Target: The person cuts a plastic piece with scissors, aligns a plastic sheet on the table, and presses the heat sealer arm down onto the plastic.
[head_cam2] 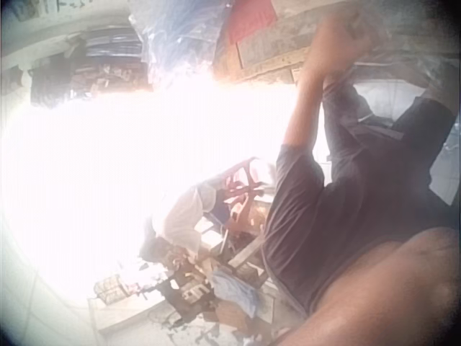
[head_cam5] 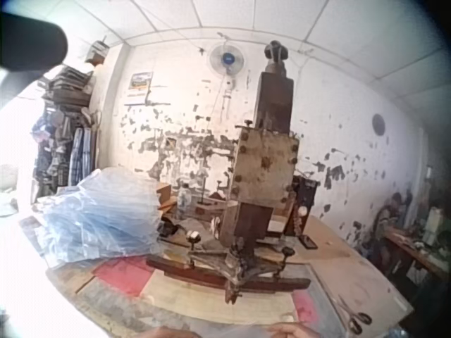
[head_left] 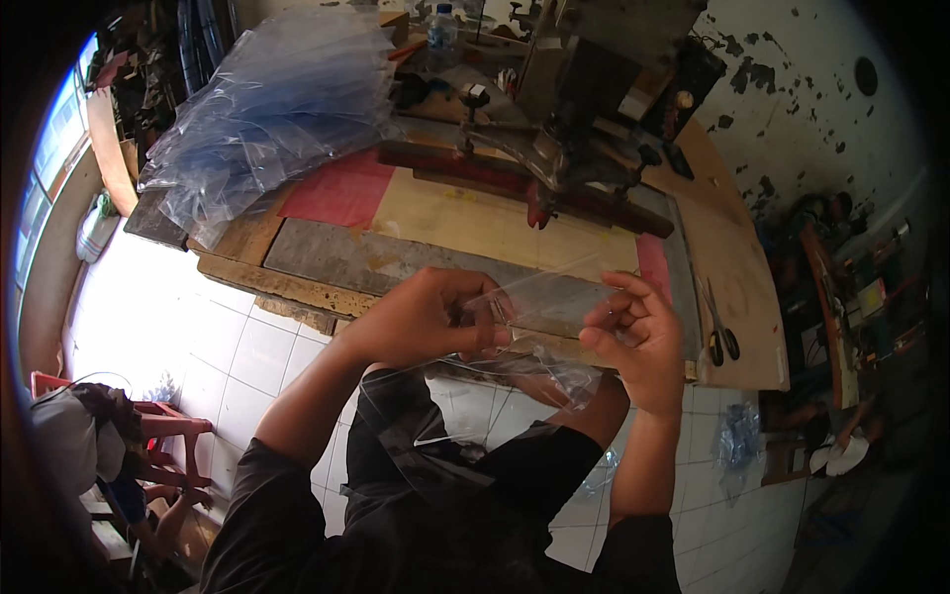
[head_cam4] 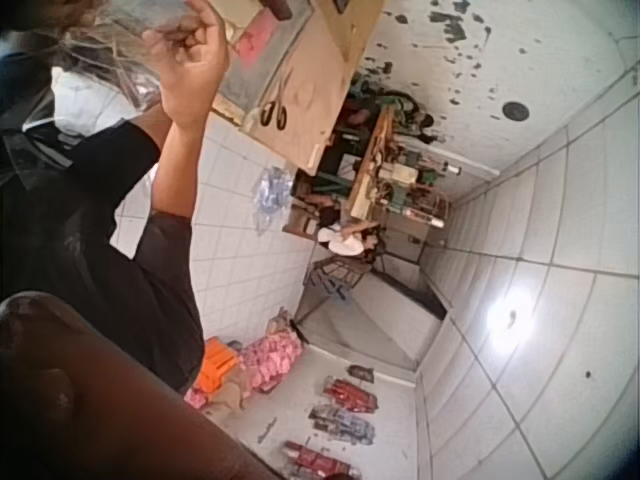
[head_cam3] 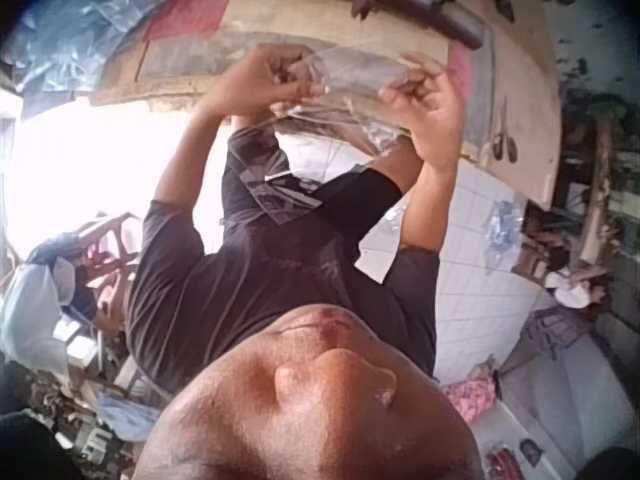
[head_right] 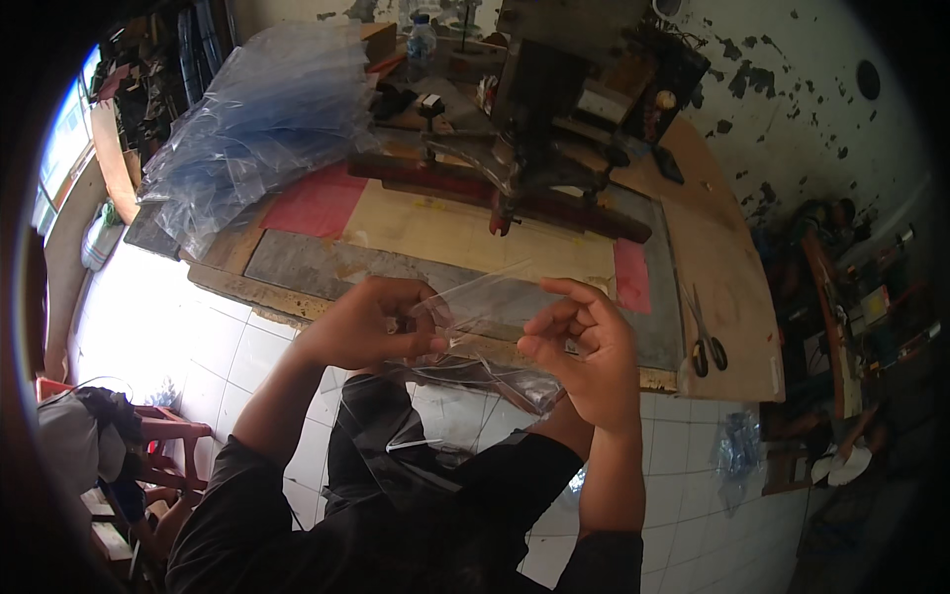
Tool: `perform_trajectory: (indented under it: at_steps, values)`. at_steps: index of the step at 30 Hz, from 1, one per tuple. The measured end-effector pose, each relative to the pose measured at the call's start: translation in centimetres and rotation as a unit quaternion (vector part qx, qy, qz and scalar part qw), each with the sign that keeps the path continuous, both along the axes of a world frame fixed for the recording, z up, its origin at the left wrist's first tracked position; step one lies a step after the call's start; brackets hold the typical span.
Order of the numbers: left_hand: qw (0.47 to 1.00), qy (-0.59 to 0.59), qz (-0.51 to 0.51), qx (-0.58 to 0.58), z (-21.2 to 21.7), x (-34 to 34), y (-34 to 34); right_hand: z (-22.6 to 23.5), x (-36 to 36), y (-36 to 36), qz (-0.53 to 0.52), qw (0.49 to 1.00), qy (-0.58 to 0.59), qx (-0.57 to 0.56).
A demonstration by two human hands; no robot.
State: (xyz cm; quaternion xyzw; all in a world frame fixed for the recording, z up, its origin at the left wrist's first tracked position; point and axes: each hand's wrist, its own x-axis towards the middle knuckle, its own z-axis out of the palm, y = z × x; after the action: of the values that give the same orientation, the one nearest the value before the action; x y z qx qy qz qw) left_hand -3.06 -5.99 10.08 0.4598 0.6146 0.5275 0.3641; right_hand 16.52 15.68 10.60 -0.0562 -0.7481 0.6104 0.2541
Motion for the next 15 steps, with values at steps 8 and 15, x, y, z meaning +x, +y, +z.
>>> perform_trajectory:
  at_steps: [8, 15]
  values:
    - [1.0, 0.014, -0.012, 0.012, 2.4, 1.0, -1.5, 2.5, 1.3, -1.8, -0.041, 0.997, 0.06, 0.032]
    - [1.0, -0.026, -0.006, 0.009, 2.7, 1.5, -1.8, 3.2, 1.9, -2.3, -0.042, 0.994, 0.074, 0.068]
